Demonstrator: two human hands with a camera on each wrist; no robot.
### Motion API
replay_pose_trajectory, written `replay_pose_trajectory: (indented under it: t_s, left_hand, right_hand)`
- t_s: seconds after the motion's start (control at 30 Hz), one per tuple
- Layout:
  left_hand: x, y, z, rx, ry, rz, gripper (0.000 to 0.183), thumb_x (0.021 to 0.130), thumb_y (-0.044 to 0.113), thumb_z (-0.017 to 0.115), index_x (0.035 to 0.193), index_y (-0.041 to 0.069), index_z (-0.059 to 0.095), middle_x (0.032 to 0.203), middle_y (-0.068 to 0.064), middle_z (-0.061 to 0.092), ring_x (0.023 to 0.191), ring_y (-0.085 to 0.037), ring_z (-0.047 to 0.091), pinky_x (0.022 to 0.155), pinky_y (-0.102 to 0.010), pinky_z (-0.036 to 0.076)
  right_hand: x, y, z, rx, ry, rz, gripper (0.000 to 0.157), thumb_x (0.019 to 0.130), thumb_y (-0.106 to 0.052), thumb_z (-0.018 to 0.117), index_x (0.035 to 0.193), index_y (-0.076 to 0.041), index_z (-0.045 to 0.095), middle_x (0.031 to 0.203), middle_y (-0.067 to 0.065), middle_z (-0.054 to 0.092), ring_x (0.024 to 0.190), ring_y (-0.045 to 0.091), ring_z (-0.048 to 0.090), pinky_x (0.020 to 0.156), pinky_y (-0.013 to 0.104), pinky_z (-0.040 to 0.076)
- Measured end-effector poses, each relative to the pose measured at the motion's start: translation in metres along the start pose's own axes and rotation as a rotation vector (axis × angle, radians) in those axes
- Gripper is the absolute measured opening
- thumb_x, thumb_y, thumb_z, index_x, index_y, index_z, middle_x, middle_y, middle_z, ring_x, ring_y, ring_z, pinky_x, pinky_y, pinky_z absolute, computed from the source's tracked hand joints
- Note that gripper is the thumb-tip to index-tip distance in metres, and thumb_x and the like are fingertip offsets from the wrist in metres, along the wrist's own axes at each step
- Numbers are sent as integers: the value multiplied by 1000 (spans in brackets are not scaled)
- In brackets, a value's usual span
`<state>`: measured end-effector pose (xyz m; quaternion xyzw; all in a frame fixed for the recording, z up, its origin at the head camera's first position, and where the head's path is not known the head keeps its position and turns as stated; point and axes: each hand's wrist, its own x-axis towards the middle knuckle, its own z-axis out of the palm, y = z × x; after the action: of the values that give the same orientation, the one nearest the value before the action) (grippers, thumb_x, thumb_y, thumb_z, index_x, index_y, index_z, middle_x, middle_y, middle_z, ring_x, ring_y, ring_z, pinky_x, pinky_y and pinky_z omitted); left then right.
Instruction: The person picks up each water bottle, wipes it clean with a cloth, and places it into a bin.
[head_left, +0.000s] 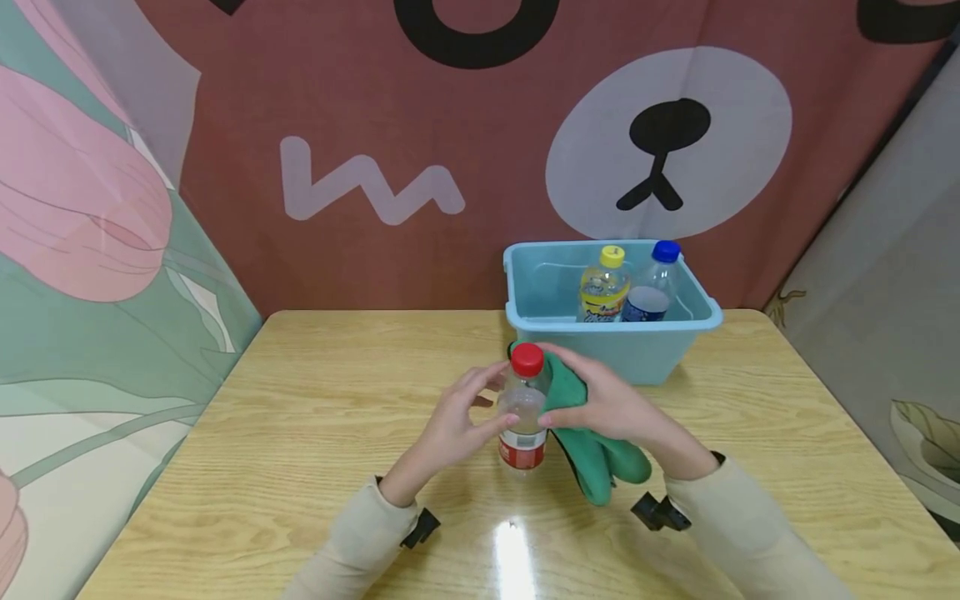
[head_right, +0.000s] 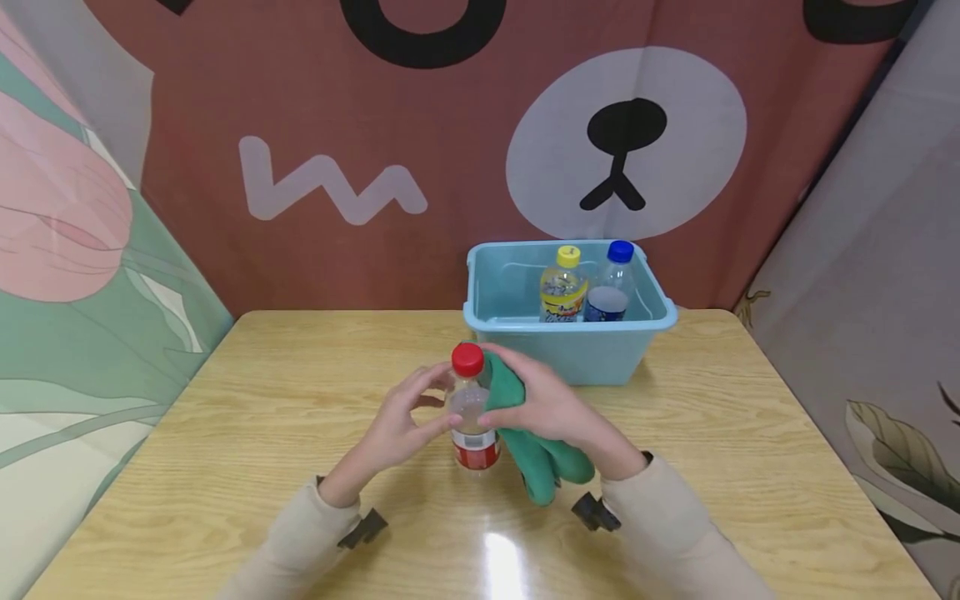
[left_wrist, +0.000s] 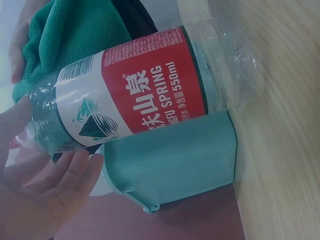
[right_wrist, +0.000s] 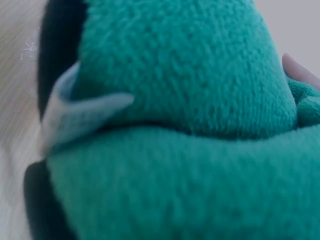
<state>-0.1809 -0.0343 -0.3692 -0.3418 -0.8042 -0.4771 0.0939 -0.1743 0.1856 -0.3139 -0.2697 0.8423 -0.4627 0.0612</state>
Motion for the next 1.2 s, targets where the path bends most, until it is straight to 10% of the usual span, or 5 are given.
replay_pose_trajectory:
  t_s: [0.77,1.2]
  left_hand:
    - [-2,4,2,-15,40,37,54,79,12,71,127,2,47,120,-13,56,102,-27,56,74,-29,54]
    - [-4,4,3,-129,25,10,56,82,5,67,133,2,44,123,-19,52,106,-30,54,76,-29,52]
  right_hand:
    - [4,5,4,-112,-70,10,90,71,-20,79,143,-10,26,137,14,41,118,32,43,95,57,35]
    - [0,27,16,34,-65,85,92,72,-25,78,144,-15,23,137,12,41,120,32,42,98,57,31]
